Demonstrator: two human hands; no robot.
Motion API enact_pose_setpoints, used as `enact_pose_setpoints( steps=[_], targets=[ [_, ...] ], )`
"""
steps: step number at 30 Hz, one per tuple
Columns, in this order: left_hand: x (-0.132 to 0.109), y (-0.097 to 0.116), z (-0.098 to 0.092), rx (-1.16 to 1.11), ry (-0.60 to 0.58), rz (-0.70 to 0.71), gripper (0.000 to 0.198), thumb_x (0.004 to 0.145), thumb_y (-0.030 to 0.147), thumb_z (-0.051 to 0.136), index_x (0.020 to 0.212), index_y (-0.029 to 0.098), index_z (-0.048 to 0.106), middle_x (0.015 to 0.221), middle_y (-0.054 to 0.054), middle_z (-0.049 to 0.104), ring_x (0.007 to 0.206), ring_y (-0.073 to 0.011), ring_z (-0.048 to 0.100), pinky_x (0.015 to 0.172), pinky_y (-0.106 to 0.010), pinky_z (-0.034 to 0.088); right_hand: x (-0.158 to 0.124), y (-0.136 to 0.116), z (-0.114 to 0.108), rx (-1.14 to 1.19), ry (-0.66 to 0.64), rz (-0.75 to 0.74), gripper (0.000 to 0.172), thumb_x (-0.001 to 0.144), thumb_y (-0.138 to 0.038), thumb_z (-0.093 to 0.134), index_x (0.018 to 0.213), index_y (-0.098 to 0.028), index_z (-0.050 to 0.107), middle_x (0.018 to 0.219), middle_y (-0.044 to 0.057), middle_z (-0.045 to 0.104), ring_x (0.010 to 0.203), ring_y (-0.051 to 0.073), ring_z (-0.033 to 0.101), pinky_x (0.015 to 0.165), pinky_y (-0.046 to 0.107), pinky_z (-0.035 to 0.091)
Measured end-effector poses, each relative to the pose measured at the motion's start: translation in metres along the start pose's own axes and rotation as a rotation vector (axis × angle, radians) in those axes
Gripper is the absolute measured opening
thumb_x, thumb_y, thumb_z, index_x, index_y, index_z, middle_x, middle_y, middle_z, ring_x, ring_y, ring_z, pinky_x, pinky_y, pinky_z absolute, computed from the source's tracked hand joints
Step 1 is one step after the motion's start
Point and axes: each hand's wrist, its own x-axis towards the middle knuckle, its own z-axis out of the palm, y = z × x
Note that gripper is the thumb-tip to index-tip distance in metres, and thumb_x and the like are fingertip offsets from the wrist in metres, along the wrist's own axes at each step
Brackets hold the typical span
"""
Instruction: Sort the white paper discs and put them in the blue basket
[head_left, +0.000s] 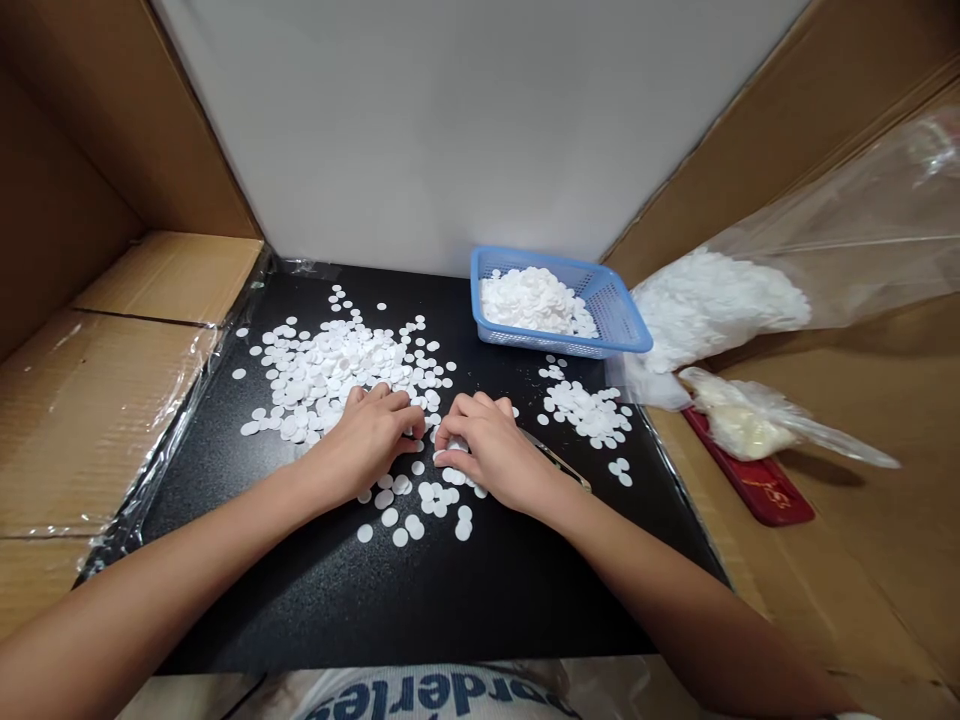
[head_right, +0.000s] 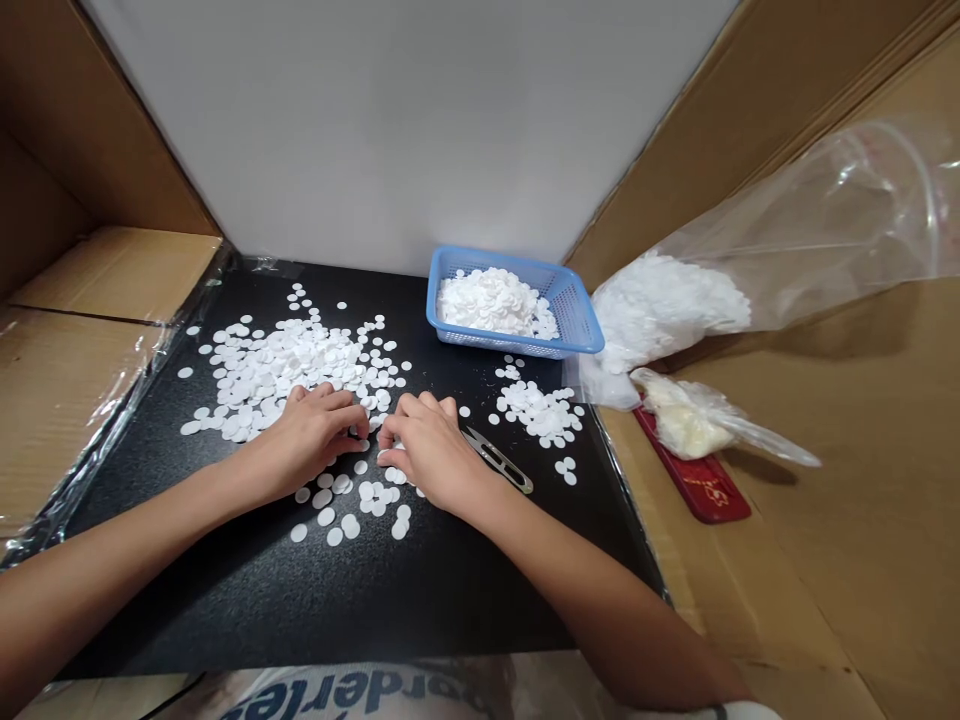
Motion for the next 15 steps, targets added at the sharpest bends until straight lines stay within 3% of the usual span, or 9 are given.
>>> enact_pose_setpoints(
  steps=[8,12,15],
  targets=[
    [-0.005,0.001,-0.006,-0.032,-0.019,0.044,0.006,0.087,0.011,0.062,0.084,0.016,0.062,0.089,-0.004,0.062,0.086,-0.0215,0.048,0.073,-0.034,0.026,0.001,-0.003,0.006,0.122,-0.033,-0.023,0.015,0.083,-0.023,0.079,0.077,-0.020,0.066,0.086,0.000,0.055,0.090,0.019,0.049,0.081,0.033,0.032],
    [-0.015,-0.005,-0.006,-0.012,0.001,0.103,0.011,0.087,0.010,0.062,0.079,0.017,0.063,0.084,-0.003,0.059,0.083,-0.0216,0.046,0.072,-0.035,0.024,0.004,-0.001,0.007,0.131,0.043,-0.005,0.016,0.082,-0.023,0.081,0.087,-0.022,0.066,0.090,-0.001,0.056,0.090,0.018,0.052,0.082,0.033,0.032],
    [-0.021,-0.012,-0.005,-0.055,0.003,0.128,0.021,0.092,0.010,0.056,0.075,0.018,0.064,0.079,-0.003,0.057,0.082,-0.0213,0.046,0.072,-0.035,0.023,-0.001,0.004,-0.003,0.163,0.101,0.001,0.011,0.089,-0.017,0.073,0.093,-0.022,0.064,0.091,-0.002,0.059,0.085,0.015,0.056,0.082,0.032,0.032]
  ],
)
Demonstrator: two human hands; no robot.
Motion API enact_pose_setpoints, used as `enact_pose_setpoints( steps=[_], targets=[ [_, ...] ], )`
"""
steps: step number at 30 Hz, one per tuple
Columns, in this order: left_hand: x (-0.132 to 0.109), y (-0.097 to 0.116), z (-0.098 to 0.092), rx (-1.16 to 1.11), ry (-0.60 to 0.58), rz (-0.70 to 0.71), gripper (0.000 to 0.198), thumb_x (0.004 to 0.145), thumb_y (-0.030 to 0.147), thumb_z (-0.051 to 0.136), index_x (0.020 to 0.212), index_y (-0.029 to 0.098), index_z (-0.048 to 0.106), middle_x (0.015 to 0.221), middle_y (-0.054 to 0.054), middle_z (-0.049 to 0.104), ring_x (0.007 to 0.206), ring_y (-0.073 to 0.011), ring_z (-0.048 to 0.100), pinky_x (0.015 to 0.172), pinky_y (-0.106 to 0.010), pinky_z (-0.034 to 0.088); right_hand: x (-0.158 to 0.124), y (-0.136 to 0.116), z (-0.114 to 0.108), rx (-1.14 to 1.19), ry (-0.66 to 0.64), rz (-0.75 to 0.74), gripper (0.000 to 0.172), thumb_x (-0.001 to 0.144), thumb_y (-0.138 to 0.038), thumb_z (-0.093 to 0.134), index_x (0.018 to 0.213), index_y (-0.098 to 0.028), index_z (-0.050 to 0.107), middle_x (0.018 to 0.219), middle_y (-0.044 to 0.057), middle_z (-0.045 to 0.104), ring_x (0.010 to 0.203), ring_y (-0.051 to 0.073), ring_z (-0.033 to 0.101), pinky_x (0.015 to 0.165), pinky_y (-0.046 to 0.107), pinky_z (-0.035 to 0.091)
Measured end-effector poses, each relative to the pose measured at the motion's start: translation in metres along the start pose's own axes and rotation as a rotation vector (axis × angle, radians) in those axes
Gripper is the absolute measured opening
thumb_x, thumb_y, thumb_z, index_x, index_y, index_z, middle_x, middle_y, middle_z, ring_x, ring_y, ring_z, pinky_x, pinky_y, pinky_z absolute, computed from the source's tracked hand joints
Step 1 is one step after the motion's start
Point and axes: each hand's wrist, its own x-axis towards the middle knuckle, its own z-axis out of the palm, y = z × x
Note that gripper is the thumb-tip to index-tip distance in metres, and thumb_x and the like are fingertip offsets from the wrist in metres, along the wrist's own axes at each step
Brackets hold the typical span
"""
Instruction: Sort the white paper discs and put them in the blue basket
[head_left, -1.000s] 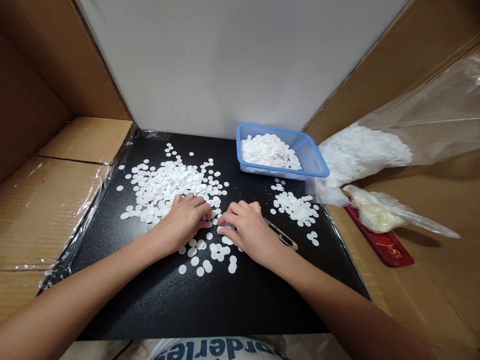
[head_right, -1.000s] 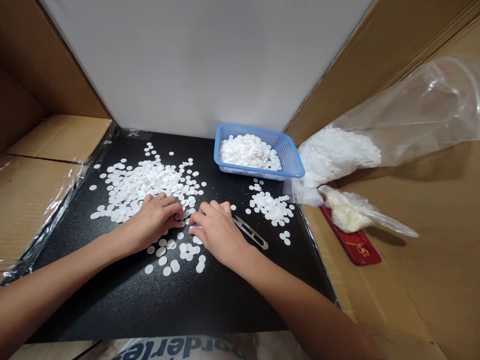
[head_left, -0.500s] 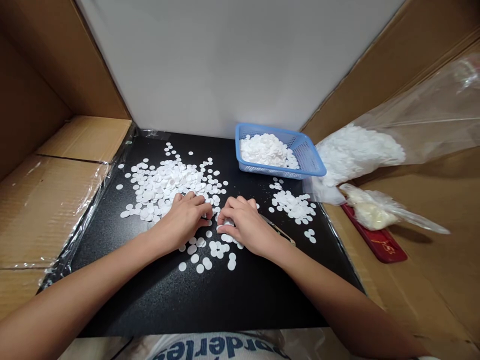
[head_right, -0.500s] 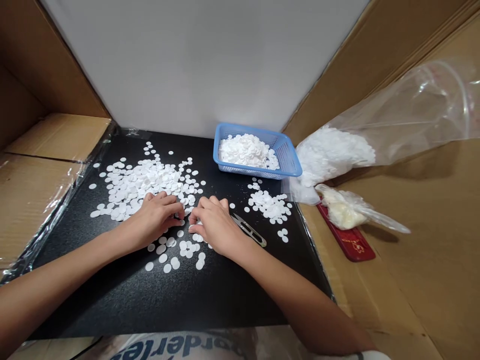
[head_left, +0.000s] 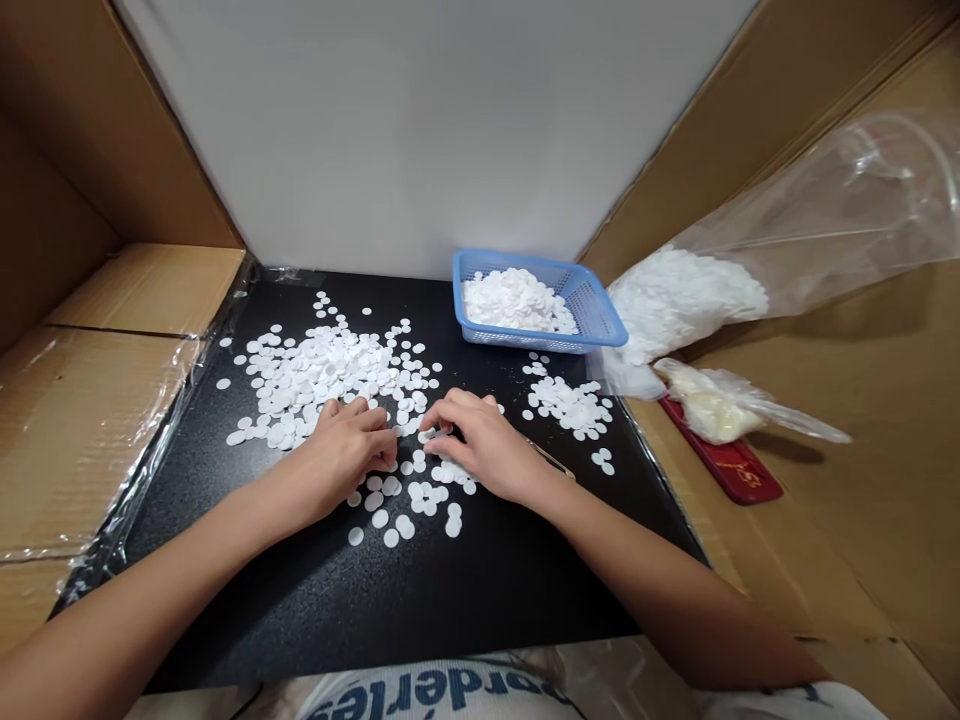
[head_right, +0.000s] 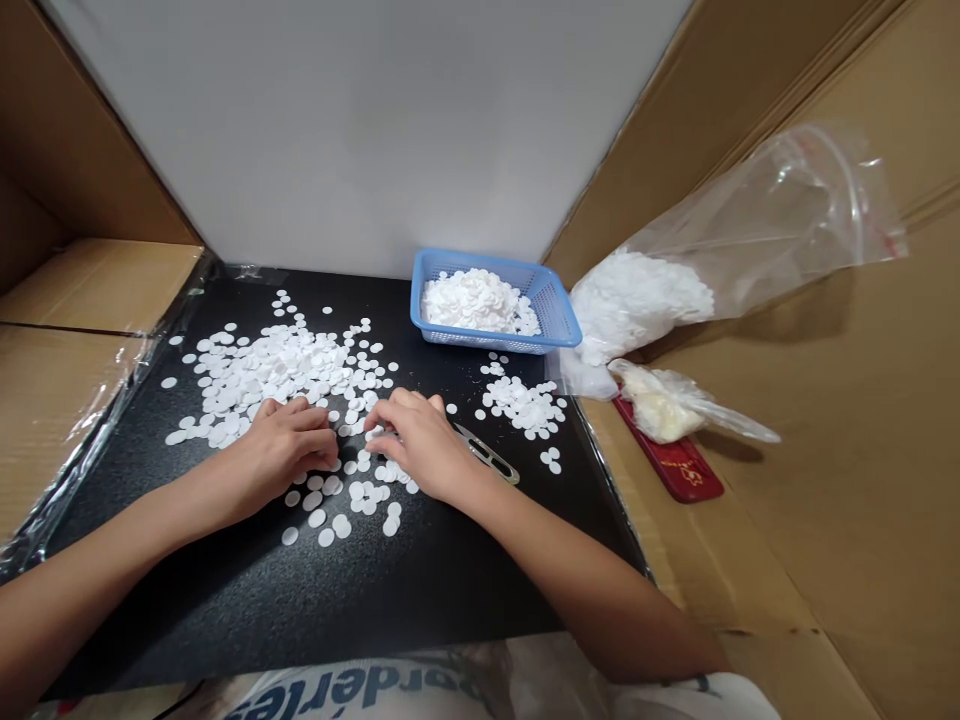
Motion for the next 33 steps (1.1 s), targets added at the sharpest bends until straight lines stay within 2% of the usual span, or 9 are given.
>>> enact_pose_setpoints(
  steps=[4,8,11,15,20,22,26,29,33],
  targets=[
    [0.000,0.002,0.000,-0.064,0.045,-0.012,0.020,0.094,0.012,0.054,0.079,0.020,0.065,0.081,-0.002,0.058,0.082,-0.0207,0.046,0.073,-0.035,0.025,-0.019,0.006,-0.009,-0.039,0.055,-0.019,0.012,0.096,-0.014,0.062,0.088,-0.022,0.066,0.086,-0.002,0.064,0.084,0.015,0.057,0.080,0.033,0.032],
    [0.008,0.019,0.005,-0.115,0.088,-0.016,0.007,0.092,0.016,0.062,0.094,0.022,0.065,0.089,-0.001,0.060,0.085,-0.0207,0.048,0.075,-0.034,0.028,-0.043,0.007,0.006,-0.150,0.105,-0.087,0.002,0.093,-0.020,0.067,0.093,-0.022,0.068,0.088,0.000,0.065,0.085,0.018,0.057,0.079,0.035,0.033],
    [0.017,0.032,0.013,-0.105,0.043,-0.023,0.007,0.090,0.017,0.067,0.095,0.021,0.065,0.090,-0.001,0.059,0.086,-0.0212,0.049,0.075,-0.034,0.029,-0.052,0.005,0.019,-0.225,0.153,-0.111,0.011,0.089,-0.023,0.073,0.098,-0.021,0.066,0.092,0.002,0.065,0.086,0.020,0.057,0.078,0.036,0.034],
    [0.027,0.039,0.020,-0.076,-0.029,-0.068,0.007,0.088,0.015,0.069,0.084,0.018,0.063,0.084,-0.001,0.058,0.084,-0.0209,0.049,0.073,-0.034,0.029,-0.053,0.004,0.025,-0.189,0.174,-0.074,0.012,0.088,-0.021,0.074,0.094,-0.021,0.063,0.094,0.001,0.065,0.086,0.019,0.056,0.079,0.035,0.034],
    [0.026,0.033,0.015,-0.259,0.010,-0.090,0.010,0.085,0.013,0.065,0.078,0.019,0.061,0.082,0.000,0.059,0.081,-0.0186,0.053,0.073,-0.033,0.034,-0.051,0.003,0.021,-0.106,0.177,-0.092,0.014,0.088,-0.014,0.072,0.085,-0.020,0.060,0.087,-0.002,0.064,0.083,0.016,0.057,0.076,0.032,0.033],
    [0.023,0.029,0.009,-0.449,0.039,-0.133,0.008,0.088,0.020,0.062,0.081,0.019,0.060,0.078,0.001,0.061,0.074,-0.0162,0.054,0.069,-0.030,0.039,-0.048,0.001,0.022,-0.125,0.196,-0.147,0.012,0.091,-0.014,0.069,0.085,-0.020,0.059,0.084,-0.002,0.064,0.080,0.015,0.057,0.075,0.032,0.032],
    [0.021,0.022,-0.004,-0.783,0.169,-0.212,0.019,0.087,0.036,0.065,0.081,0.019,0.059,0.073,0.002,0.061,0.066,-0.0133,0.056,0.062,-0.026,0.044,-0.038,-0.003,0.028,-0.259,0.235,-0.248,0.013,0.099,-0.017,0.057,0.086,-0.019,0.061,0.084,0.001,0.066,0.082,0.017,0.055,0.077,0.034,0.030],
    [0.020,0.015,-0.007,-0.881,0.256,-0.237,0.026,0.082,0.041,0.072,0.080,0.018,0.060,0.075,0.001,0.063,0.068,-0.0129,0.058,0.064,-0.026,0.047,-0.031,-0.005,0.034,-0.324,0.192,-0.263,0.014,0.098,-0.020,0.059,0.085,-0.019,0.062,0.086,0.002,0.066,0.083,0.018,0.054,0.077,0.035,0.030],
    [0.018,0.009,-0.005,-0.914,0.255,-0.277,0.028,0.081,0.042,0.073,0.080,0.017,0.060,0.076,0.000,0.064,0.069,-0.0135,0.060,0.065,-0.027,0.048,-0.039,-0.006,0.036,-0.251,0.156,-0.224,0.011,0.094,-0.028,0.068,0.085,-0.021,0.067,0.089,0.001,0.068,0.088,0.017,0.057,0.079,0.035,0.032]
  ],
)
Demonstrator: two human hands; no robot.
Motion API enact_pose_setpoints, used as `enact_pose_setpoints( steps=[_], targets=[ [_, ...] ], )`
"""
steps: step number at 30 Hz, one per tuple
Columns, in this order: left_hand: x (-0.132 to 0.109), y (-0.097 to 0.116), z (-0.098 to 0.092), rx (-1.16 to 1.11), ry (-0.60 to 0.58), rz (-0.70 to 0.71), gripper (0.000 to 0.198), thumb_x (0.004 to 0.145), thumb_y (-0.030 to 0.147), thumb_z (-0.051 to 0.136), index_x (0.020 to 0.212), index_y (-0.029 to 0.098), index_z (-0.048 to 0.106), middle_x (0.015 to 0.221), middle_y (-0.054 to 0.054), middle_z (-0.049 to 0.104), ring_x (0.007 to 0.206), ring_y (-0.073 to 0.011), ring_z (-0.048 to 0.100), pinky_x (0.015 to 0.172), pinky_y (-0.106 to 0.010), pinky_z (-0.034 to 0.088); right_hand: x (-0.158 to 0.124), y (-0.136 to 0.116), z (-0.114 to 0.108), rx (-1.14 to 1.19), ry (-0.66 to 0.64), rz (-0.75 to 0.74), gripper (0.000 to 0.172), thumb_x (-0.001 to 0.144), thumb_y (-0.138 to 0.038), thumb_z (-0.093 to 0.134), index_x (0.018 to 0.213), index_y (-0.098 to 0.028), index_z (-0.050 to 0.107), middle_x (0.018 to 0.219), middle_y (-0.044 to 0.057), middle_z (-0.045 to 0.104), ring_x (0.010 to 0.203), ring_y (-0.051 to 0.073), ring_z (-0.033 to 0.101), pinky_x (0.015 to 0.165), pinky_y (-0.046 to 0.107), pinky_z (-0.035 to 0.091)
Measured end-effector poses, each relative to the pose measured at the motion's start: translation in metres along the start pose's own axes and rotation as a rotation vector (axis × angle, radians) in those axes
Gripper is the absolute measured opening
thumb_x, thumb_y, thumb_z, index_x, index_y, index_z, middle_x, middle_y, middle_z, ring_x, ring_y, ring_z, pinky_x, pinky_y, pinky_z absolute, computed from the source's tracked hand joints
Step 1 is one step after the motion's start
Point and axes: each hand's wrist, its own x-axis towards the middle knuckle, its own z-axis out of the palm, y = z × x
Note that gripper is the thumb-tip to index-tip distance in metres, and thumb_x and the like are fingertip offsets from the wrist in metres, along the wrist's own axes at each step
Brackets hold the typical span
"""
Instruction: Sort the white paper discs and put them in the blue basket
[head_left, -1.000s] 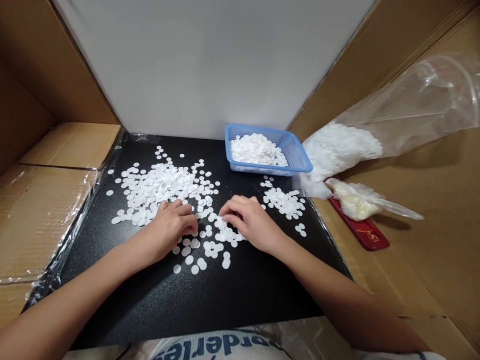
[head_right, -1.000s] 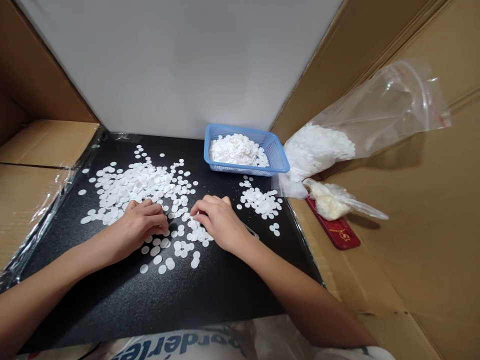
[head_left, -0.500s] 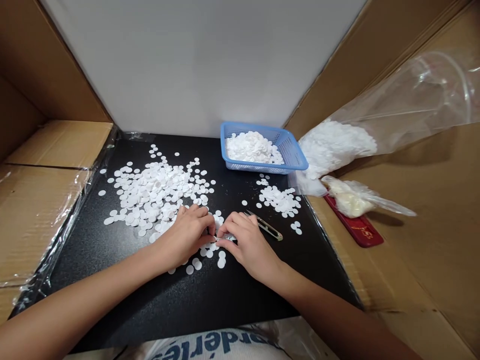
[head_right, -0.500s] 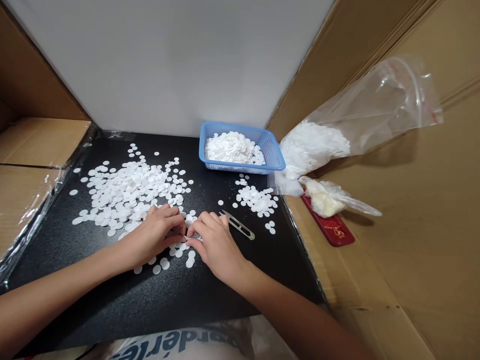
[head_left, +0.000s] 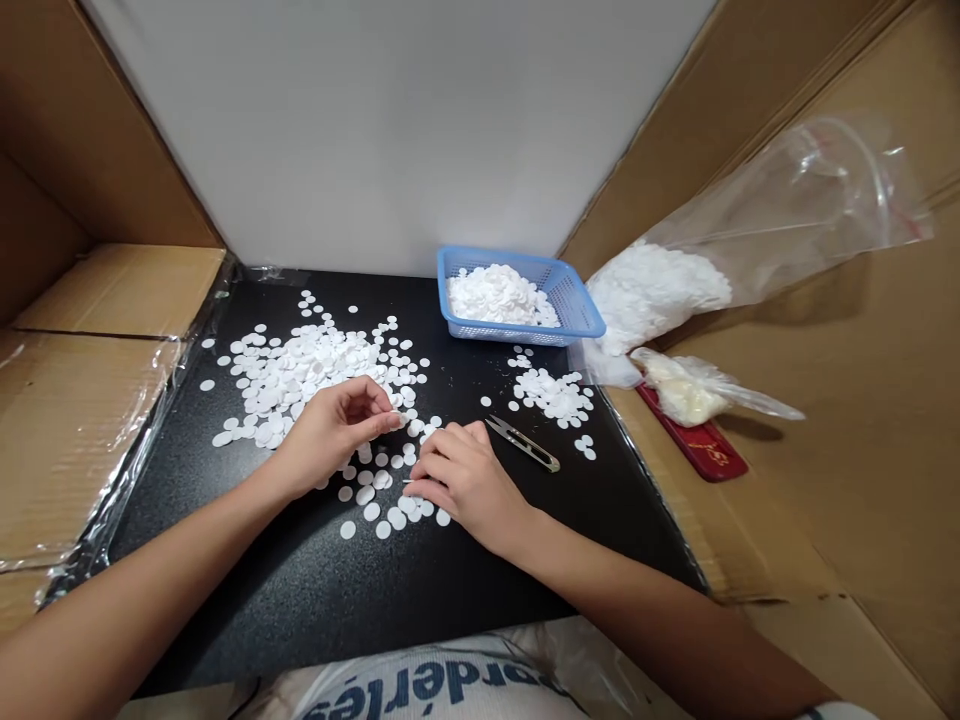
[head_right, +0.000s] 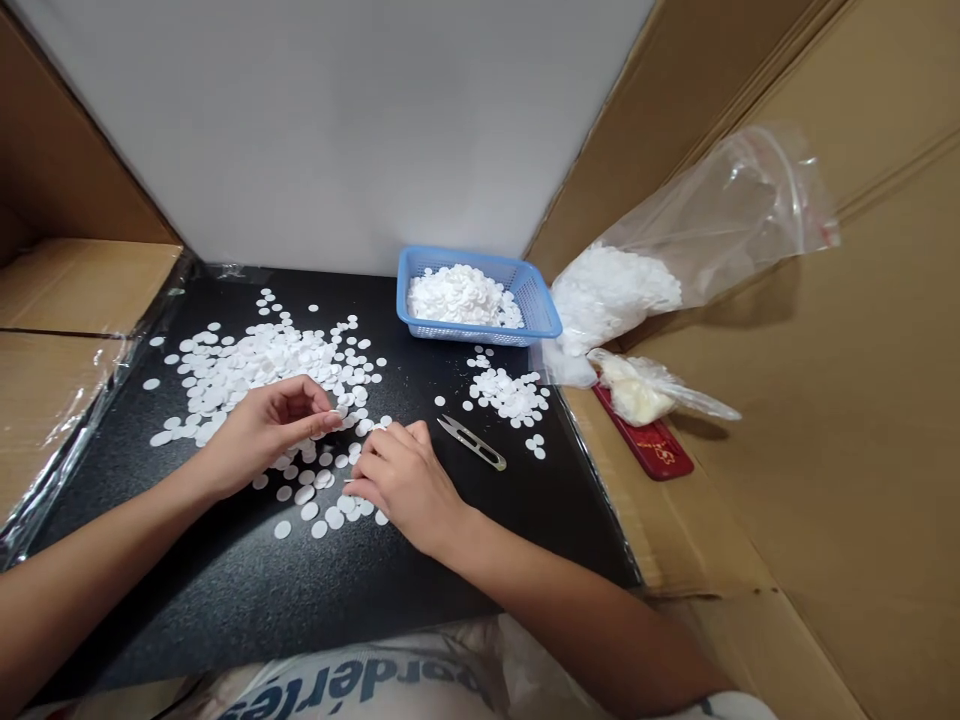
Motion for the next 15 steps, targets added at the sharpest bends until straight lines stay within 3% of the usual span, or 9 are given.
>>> enact_pose_setpoints(
  steps=[8,15],
  targets=[
    [-0.007,-0.003,0.002,-0.039,-0.067,0.001,0.023,0.082,0.037,0.073,0.082,0.017,0.061,0.077,0.001,0.064,0.070,-0.0122,0.059,0.066,-0.025,0.048,-0.030,-0.005,-0.009,0.126,0.104,0.098,0.016,0.101,-0.017,0.054,0.096,-0.020,0.068,0.088,0.001,0.068,0.084,0.017,0.057,0.080,0.035,0.034],
    [-0.008,-0.004,0.006,-0.062,-0.132,-0.042,0.020,0.082,0.037,0.072,0.084,0.017,0.067,0.075,0.000,0.067,0.070,-0.0132,0.061,0.066,-0.025,0.047,-0.015,0.004,-0.006,-0.060,0.070,0.067,0.012,0.099,-0.025,0.058,0.101,-0.020,0.069,0.090,0.003,0.067,0.083,0.019,0.054,0.079,0.036,0.032]
  ],
)
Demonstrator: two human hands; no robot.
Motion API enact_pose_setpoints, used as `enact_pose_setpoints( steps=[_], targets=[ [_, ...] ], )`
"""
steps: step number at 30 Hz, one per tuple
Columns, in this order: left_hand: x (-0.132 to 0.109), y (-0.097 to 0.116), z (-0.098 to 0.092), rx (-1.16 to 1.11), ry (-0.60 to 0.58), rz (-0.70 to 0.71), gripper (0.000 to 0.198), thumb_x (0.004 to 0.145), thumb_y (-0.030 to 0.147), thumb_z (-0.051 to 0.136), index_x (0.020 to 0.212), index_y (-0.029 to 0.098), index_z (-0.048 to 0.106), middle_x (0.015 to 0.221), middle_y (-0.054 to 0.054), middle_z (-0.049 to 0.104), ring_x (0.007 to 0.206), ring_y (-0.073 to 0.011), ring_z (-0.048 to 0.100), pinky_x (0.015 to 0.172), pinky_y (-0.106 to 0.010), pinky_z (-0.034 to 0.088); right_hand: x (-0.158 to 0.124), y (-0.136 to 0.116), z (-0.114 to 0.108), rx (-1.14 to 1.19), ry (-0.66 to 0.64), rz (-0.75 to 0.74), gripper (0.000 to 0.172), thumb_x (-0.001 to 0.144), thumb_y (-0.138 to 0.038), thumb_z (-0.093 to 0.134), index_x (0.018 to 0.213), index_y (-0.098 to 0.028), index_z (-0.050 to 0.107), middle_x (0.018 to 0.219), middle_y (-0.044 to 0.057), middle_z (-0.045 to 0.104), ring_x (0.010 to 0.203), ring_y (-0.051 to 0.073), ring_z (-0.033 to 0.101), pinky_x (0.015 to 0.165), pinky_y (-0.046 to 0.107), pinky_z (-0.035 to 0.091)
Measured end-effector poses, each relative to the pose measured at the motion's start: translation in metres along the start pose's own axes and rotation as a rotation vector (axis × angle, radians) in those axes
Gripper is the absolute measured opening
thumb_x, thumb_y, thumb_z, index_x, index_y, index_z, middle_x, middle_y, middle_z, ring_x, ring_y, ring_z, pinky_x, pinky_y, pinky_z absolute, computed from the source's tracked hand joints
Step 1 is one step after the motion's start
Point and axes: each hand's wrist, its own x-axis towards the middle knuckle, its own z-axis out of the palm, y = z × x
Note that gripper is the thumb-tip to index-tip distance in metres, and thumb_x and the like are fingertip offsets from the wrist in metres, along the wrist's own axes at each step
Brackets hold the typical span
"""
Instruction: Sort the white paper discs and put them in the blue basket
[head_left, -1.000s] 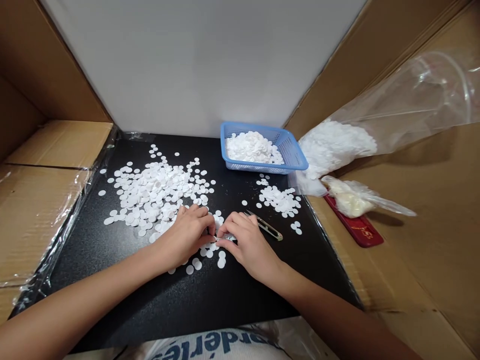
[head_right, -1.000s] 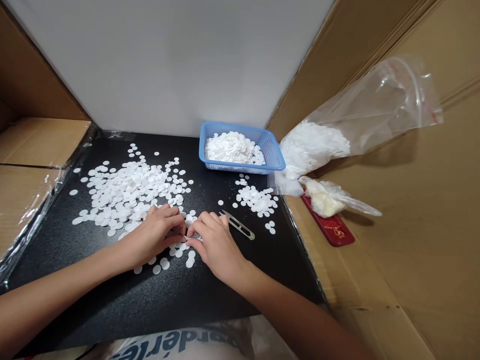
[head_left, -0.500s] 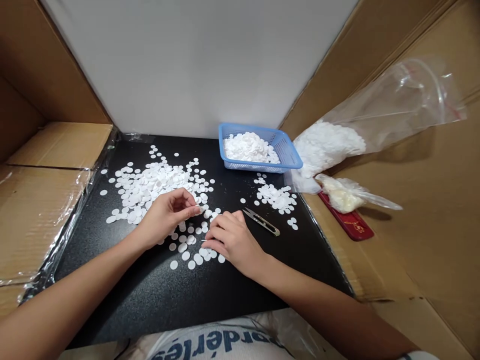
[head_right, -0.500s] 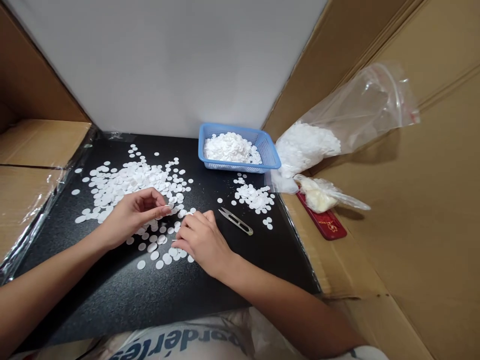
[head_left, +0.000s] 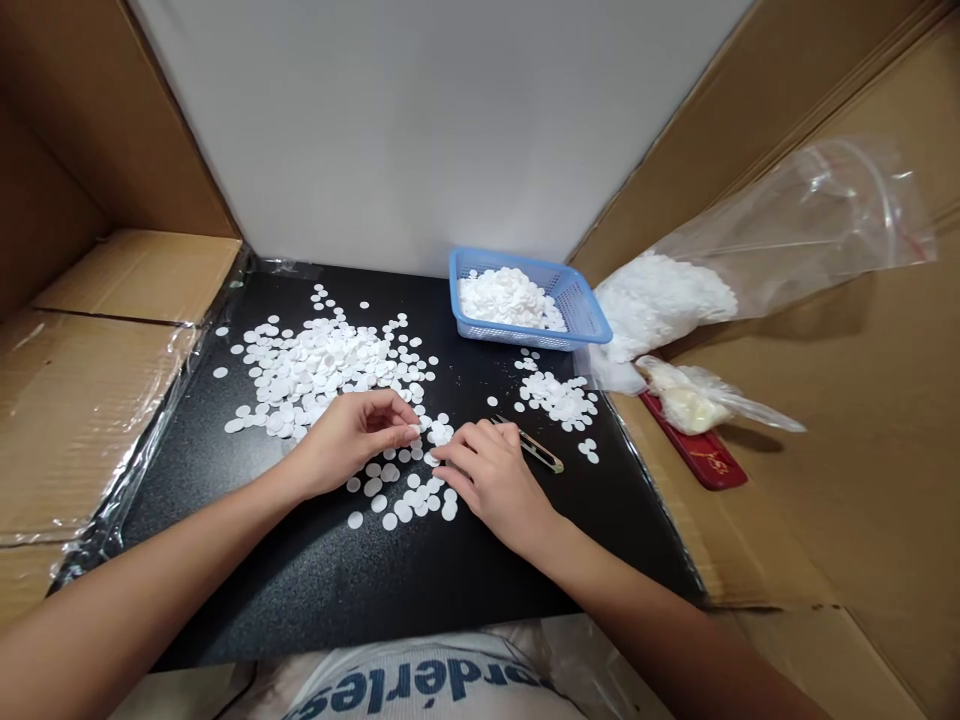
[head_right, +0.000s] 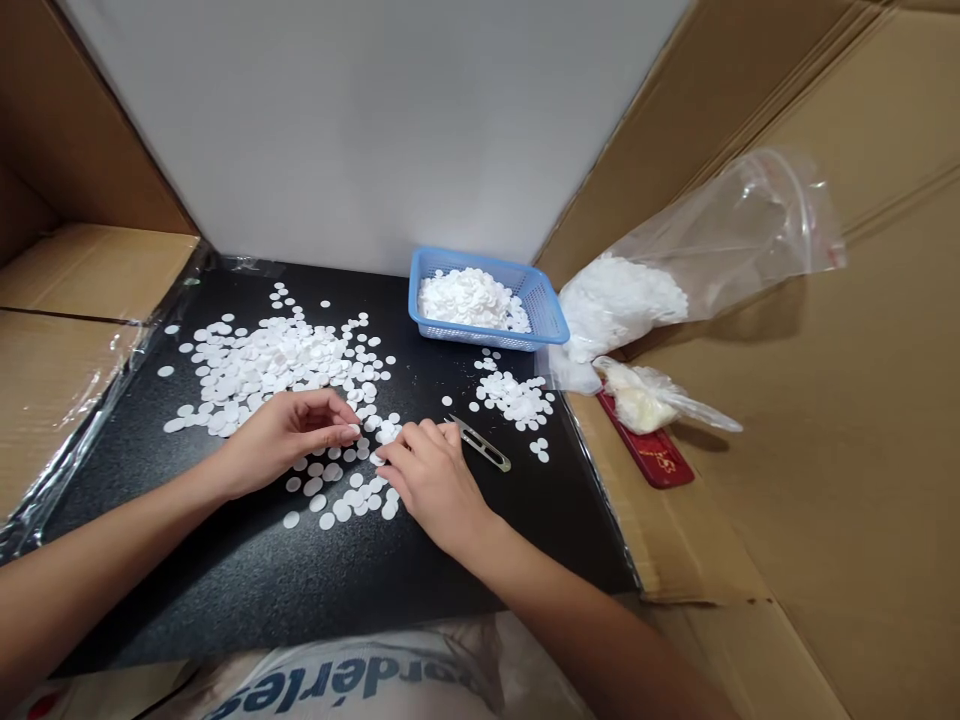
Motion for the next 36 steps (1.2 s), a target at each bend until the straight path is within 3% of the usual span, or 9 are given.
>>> enact_pose_setpoints(
  steps=[6,14,22,27,31,36],
  targets=[
    [-0.002,0.001,0.000,0.049,0.028,0.024,0.019,0.083,0.036,0.069,0.081,0.018,0.065,0.074,0.001,0.065,0.069,-0.0129,0.060,0.065,-0.025,0.047,0.003,-0.002,-0.004,-0.014,0.033,-0.024,0.017,0.099,-0.020,0.057,0.085,-0.020,0.067,0.082,0.001,0.068,0.080,0.017,0.053,0.080,0.037,0.031],
    [0.000,-0.002,-0.001,0.062,0.018,0.046,0.020,0.084,0.037,0.068,0.081,0.018,0.064,0.074,0.001,0.065,0.070,-0.0134,0.060,0.065,-0.025,0.047,0.016,-0.013,-0.007,0.249,-0.175,0.091,0.011,0.088,-0.022,0.074,0.079,-0.022,0.068,0.079,-0.002,0.065,0.084,0.016,0.054,0.080,0.034,0.032],
    [-0.002,0.000,-0.002,0.071,0.033,0.039,0.019,0.085,0.036,0.067,0.083,0.017,0.066,0.076,0.000,0.067,0.070,-0.0139,0.060,0.067,-0.026,0.048,0.045,-0.002,0.000,0.170,-0.190,0.115,0.019,0.090,-0.027,0.072,0.075,-0.020,0.063,0.079,-0.002,0.061,0.083,0.017,0.053,0.078,0.033,0.030],
    [-0.001,-0.001,-0.002,0.071,0.059,0.048,0.019,0.084,0.036,0.068,0.081,0.018,0.065,0.074,0.001,0.066,0.069,-0.0134,0.060,0.065,-0.026,0.048,0.036,0.006,-0.008,0.123,-0.161,0.117,0.011,0.093,-0.023,0.068,0.083,-0.022,0.067,0.081,-0.001,0.063,0.082,0.017,0.055,0.079,0.034,0.031],
    [0.000,-0.003,-0.003,0.065,0.106,0.048,0.019,0.084,0.037,0.068,0.084,0.018,0.067,0.078,-0.001,0.068,0.073,-0.0151,0.062,0.069,-0.028,0.049,0.022,0.011,-0.014,0.095,-0.178,0.020,0.007,0.092,-0.020,0.069,0.093,-0.026,0.074,0.085,0.001,0.064,0.085,0.018,0.055,0.079,0.035,0.032],
    [0.002,-0.003,-0.004,-0.018,0.166,-0.005,0.024,0.081,0.039,0.072,0.092,0.018,0.069,0.086,-0.003,0.071,0.081,-0.0176,0.066,0.076,-0.031,0.050,0.013,0.011,-0.016,0.091,-0.163,-0.035,0.006,0.093,-0.019,0.068,0.088,-0.023,0.068,0.087,0.001,0.065,0.085,0.018,0.055,0.082,0.036,0.032]
  ],
)
